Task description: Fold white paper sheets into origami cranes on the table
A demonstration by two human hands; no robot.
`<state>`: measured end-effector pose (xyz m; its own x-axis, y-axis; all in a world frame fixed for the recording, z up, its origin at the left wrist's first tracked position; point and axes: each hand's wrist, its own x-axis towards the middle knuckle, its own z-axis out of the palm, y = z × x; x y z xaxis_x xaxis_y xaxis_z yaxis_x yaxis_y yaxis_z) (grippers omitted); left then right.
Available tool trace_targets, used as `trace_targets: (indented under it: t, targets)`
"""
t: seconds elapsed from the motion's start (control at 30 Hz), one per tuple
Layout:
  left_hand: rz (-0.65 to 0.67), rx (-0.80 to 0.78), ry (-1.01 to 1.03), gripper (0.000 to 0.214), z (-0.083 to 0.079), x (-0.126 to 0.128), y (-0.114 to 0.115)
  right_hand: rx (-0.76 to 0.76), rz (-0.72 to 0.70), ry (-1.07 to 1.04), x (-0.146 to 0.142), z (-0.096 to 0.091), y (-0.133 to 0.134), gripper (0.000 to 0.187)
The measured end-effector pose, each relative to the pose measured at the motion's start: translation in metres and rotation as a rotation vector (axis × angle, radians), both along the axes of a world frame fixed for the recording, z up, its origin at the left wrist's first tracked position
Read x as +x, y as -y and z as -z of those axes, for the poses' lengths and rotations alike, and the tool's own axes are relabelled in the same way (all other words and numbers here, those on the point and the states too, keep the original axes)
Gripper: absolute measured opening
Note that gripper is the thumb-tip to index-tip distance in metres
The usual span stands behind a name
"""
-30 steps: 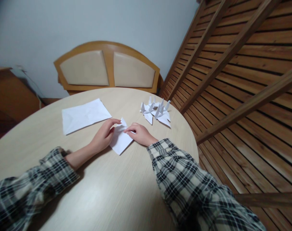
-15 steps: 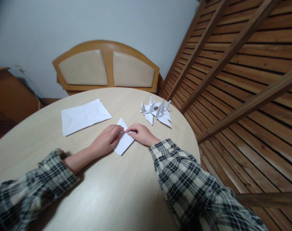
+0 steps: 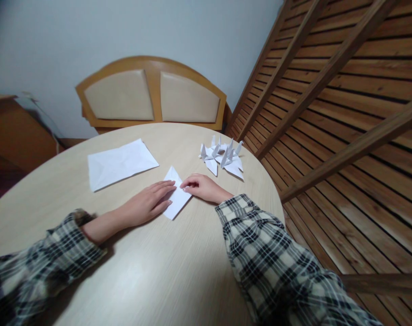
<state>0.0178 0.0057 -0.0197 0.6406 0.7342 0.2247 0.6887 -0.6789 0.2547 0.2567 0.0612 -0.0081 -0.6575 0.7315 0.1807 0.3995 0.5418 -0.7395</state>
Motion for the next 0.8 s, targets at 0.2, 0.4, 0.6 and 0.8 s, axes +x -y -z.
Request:
trace_targets:
  t: [0.2, 0.4, 0.6, 0.8]
  targets:
    - [0.007, -0.038, 0.027, 0.054, -0.001, -0.002, 0.001, -0.064, -0.071, -0.009, 0.005, -0.002, -0.004, 0.018]
    - [0.01, -0.038, 0.014, 0.059, 0.001, -0.003, -0.001, -0.12, -0.129, -0.016, 0.01, -0.007, -0.006, 0.021]
    - [0.009, -0.054, -0.026, 0.07, 0.002, -0.004, -0.002, -0.282, -0.189, -0.044, 0.015, -0.013, -0.008, 0.021]
    - [0.02, -0.061, -0.036, 0.071, 0.002, -0.005, -0.002, -0.544, -0.19, -0.136, 0.02, -0.013, -0.011, 0.029]
